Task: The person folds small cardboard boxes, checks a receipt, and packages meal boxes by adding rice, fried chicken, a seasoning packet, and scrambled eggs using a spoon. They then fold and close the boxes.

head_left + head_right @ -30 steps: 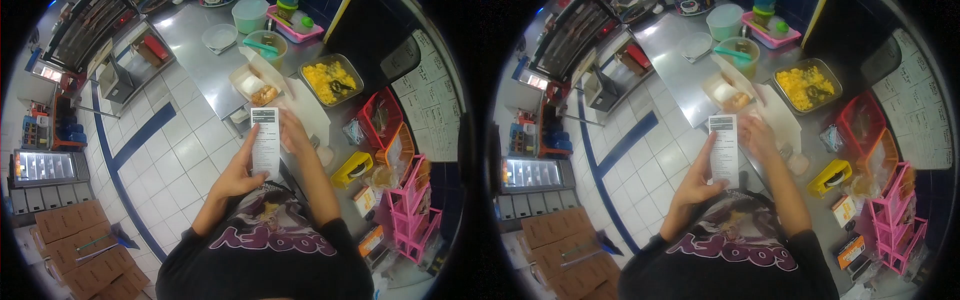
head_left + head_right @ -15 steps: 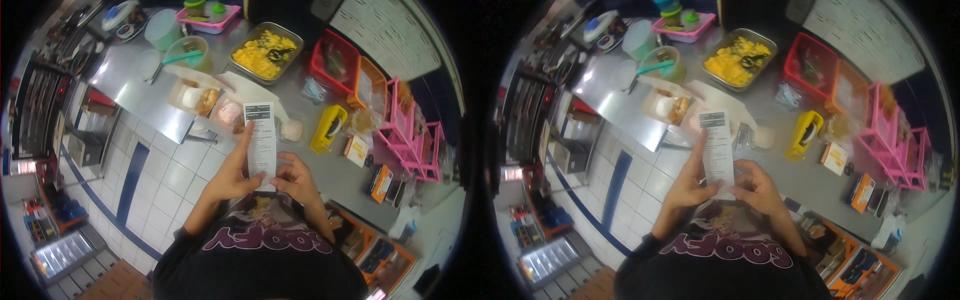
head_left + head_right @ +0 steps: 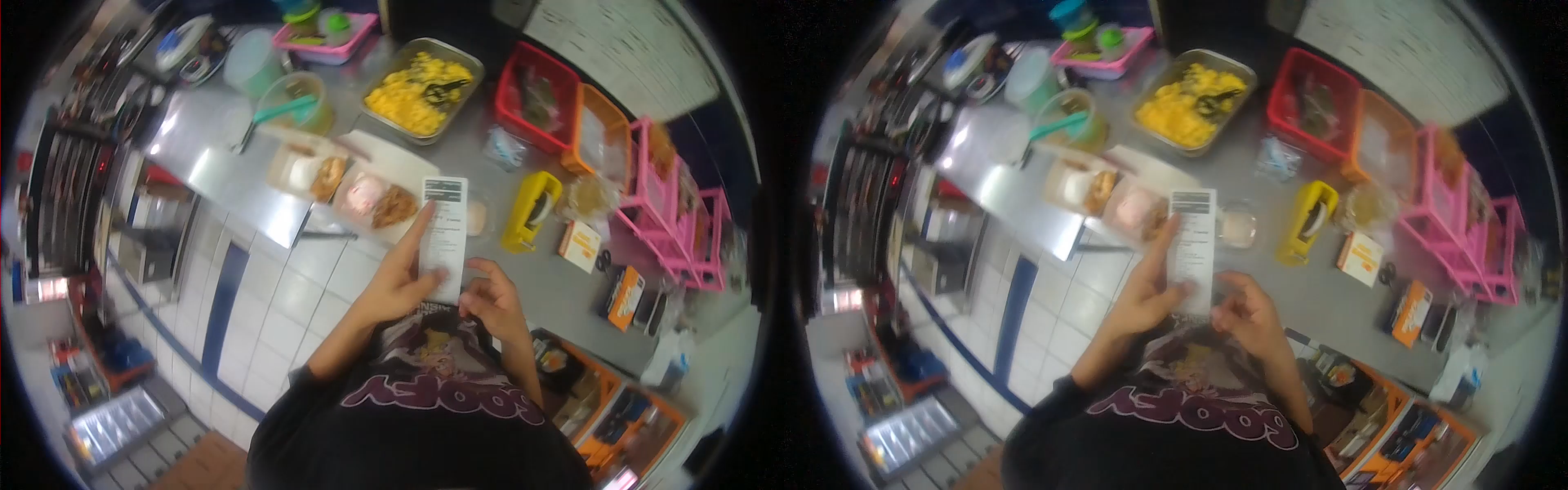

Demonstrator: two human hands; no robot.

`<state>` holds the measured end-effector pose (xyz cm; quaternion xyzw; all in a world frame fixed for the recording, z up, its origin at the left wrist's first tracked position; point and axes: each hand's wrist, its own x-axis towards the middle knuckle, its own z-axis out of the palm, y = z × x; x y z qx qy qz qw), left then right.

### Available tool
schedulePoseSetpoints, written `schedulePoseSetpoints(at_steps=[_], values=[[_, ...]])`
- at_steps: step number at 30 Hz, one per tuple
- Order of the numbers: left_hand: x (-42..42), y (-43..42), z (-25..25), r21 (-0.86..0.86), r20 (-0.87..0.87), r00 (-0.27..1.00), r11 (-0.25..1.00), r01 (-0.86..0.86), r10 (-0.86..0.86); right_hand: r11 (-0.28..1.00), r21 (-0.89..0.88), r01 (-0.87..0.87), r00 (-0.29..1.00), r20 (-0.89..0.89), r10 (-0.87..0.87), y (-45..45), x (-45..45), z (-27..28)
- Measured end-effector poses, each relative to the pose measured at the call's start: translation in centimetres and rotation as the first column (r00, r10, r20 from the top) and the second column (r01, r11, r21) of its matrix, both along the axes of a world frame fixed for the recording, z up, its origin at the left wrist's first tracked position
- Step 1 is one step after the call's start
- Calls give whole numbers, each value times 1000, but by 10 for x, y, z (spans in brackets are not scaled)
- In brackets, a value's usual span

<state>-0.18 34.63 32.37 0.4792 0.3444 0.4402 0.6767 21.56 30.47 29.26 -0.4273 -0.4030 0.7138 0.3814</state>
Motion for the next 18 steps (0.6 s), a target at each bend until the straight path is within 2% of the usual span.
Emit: schedulePoseSetpoints(at_steps=[2,3,4,5,6,8,9,10,11,12,13,15,16,17,18], values=[[-2,-1,-13,126,-292,933,975,-180,210,992,-58,-115,993,7,116,4,3,-22],[-7,-6,-18,128,-310,915,965,-229,259,981,-94,-171,985,19,174,11,2,-31],[-16,-11,-22,79,-328,874,933,-352,357,973,-92,-212,977,-10,212,17,-1,-38],[-29,-14,-27,42,-352,827,890,-454,439,926,-107,-363,931,-3,364,24,-7,-46],[-43,-17,-32,96,-357,753,823,-559,553,864,-117,-491,869,5,494,29,-18,-53],[-87,-16,-46,55,-394,604,673,-737,693,828,-83,-554,831,-1,556,41,-50,-62],[-107,-12,-51,59,-311,549,592,-804,776,786,-62,-615,786,27,617,48,-67,-66],[-132,-5,-61,103,-338,487,546,-832,805,788,-64,-612,788,29,614,54,-87,-71],[-164,3,-85,171,-360,432,514,-841,827,775,10,-632,771,111,627,59,-112,-81],[-195,15,-106,164,-361,430,510,-844,827,755,82,-651,753,196,628,61,-138,-95],[-221,27,-126,161,-360,431,510,-845,828,760,84,-644,758,206,619,60,-168,-122],[-264,51,-157,106,-376,491,563,-820,786,870,239,-430,836,469,284,64,-232,-173],[-291,67,-174,46,-402,541,607,-794,739,927,225,-300,909,361,207,74,-254,-163],[-319,84,-202,137,-416,566,664,-735,712,933,239,-268,918,358,172,83,-276,-165],[-344,102,-229,260,-554,527,735,-626,644,939,315,-140,898,440,-13,89,-296,-169]])
